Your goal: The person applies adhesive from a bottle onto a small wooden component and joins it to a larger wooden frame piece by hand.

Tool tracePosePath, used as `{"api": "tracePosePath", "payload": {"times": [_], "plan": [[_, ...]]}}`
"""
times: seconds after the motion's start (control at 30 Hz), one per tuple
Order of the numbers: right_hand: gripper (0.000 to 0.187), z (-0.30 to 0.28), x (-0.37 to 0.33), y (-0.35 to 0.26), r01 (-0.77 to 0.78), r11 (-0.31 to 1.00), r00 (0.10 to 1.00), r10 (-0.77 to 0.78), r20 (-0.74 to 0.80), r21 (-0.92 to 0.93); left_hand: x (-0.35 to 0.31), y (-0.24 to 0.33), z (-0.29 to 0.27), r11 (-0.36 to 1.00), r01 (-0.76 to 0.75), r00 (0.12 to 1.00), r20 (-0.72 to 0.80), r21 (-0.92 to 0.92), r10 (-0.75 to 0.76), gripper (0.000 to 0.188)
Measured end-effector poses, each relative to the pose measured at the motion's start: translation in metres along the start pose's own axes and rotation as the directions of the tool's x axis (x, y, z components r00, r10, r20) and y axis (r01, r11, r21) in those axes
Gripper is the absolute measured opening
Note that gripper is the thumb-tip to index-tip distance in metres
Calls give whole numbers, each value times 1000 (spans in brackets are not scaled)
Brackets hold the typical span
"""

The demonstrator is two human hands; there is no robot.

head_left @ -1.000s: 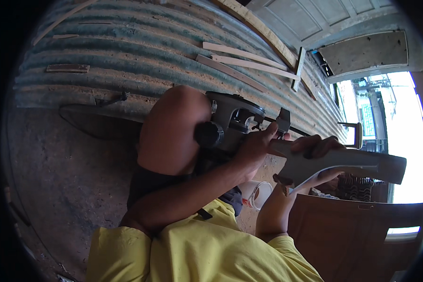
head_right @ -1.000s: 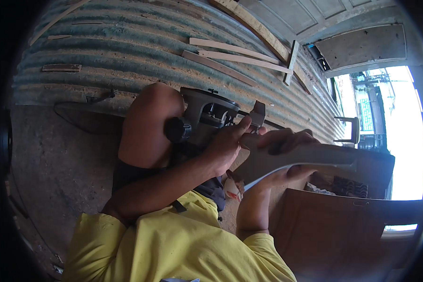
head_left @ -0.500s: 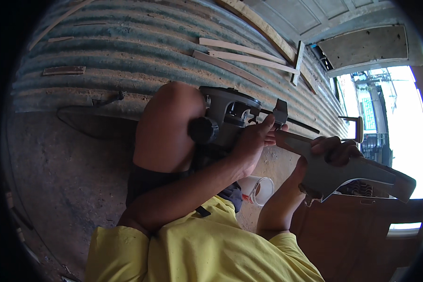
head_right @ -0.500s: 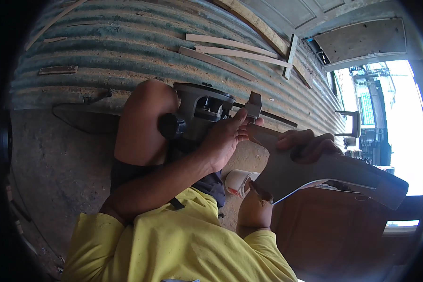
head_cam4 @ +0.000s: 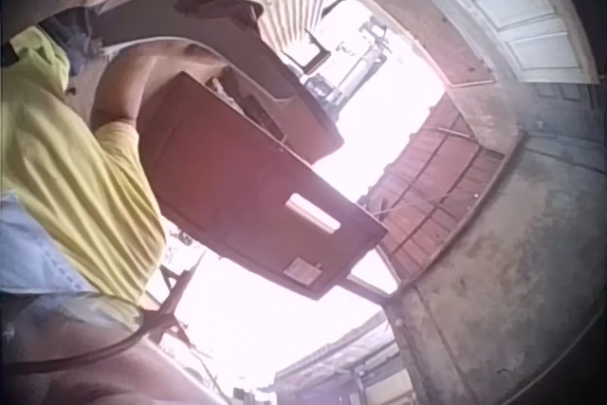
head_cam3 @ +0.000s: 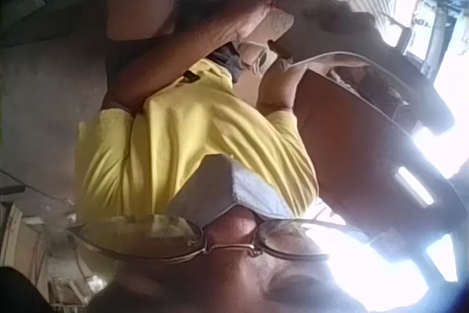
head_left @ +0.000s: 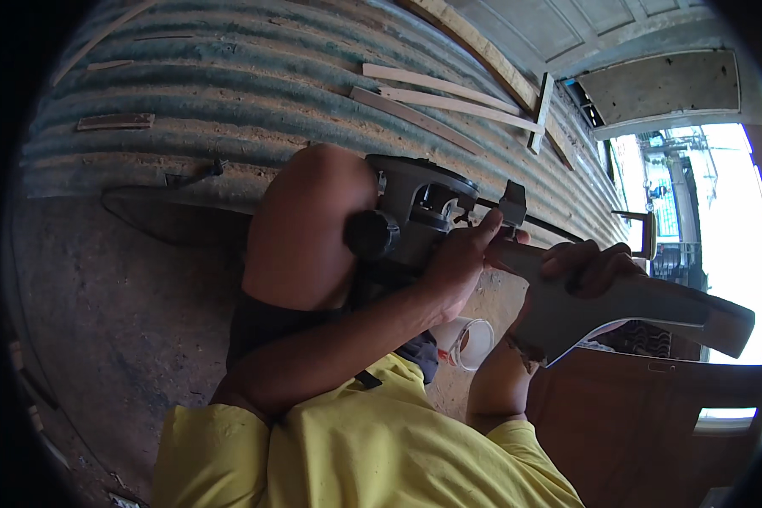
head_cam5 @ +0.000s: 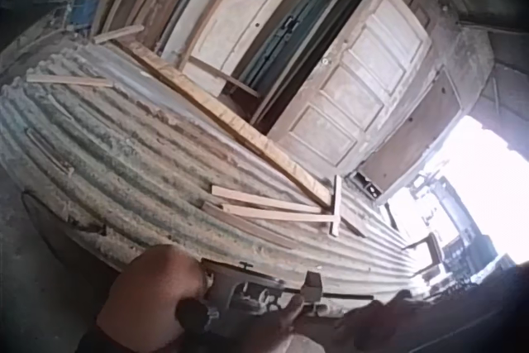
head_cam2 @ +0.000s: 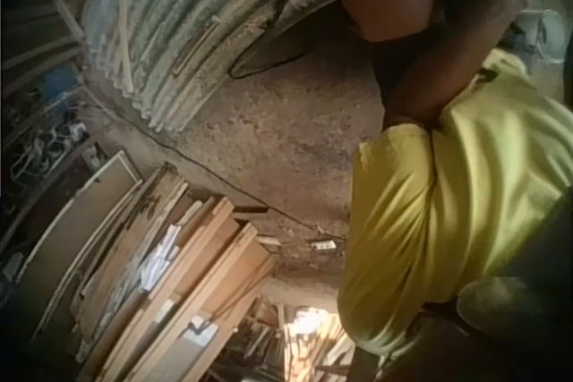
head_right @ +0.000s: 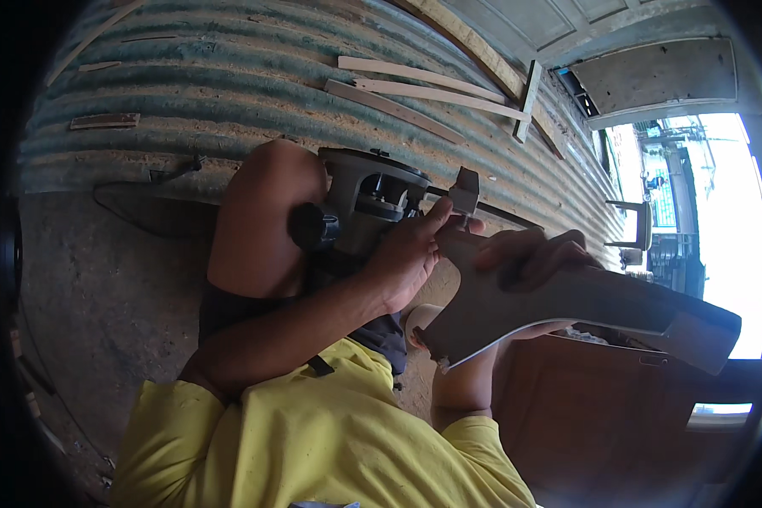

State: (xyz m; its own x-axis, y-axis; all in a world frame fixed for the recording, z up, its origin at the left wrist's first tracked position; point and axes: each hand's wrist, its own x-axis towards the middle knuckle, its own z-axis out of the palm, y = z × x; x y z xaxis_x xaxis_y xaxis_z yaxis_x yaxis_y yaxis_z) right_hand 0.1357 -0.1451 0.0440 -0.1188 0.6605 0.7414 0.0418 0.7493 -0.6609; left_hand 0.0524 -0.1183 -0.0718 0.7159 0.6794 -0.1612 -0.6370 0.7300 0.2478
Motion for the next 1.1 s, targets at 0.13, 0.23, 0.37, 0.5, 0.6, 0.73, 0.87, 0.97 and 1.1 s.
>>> {"api": "tracePosePath", "payload": {"times": [0.13,0.23,0.37,0.5,0.6,0.73,0.87,0.97,1.1], "plan": [[26,-8,-12,-51,130,941,966,-192,-175,-312,9,-13,-3,996,-61,997,58,64,58,51],[17,-28,-15,-75,87,543,894,-412,-175,-835,6,0,-13,987,-55,996,81,152,43,55],[23,-61,-23,-63,-238,25,847,-484,-220,-971,1,-7,-2,982,-115,993,1,151,116,59],[56,-113,-56,8,-360,656,620,-363,-695,-664,-17,-14,-8,731,-295,940,49,616,338,41],[44,-158,-113,101,-729,617,486,161,-859,-297,-38,-3,5,396,-361,838,107,844,536,31],[45,-269,-232,229,-917,392,241,409,-880,-69,-35,4,21,167,-359,798,209,918,566,27],[61,-263,-219,286,-783,570,46,452,-891,249,-49,20,11,-151,-237,772,280,960,570,38],[71,-216,-168,292,-979,198,120,392,-912,-44,-63,25,14,304,-249,867,72,920,493,49],[63,-192,-125,253,-757,649,512,512,-690,-80,-65,30,17,996,-77,984,167,45,69,67]]}}
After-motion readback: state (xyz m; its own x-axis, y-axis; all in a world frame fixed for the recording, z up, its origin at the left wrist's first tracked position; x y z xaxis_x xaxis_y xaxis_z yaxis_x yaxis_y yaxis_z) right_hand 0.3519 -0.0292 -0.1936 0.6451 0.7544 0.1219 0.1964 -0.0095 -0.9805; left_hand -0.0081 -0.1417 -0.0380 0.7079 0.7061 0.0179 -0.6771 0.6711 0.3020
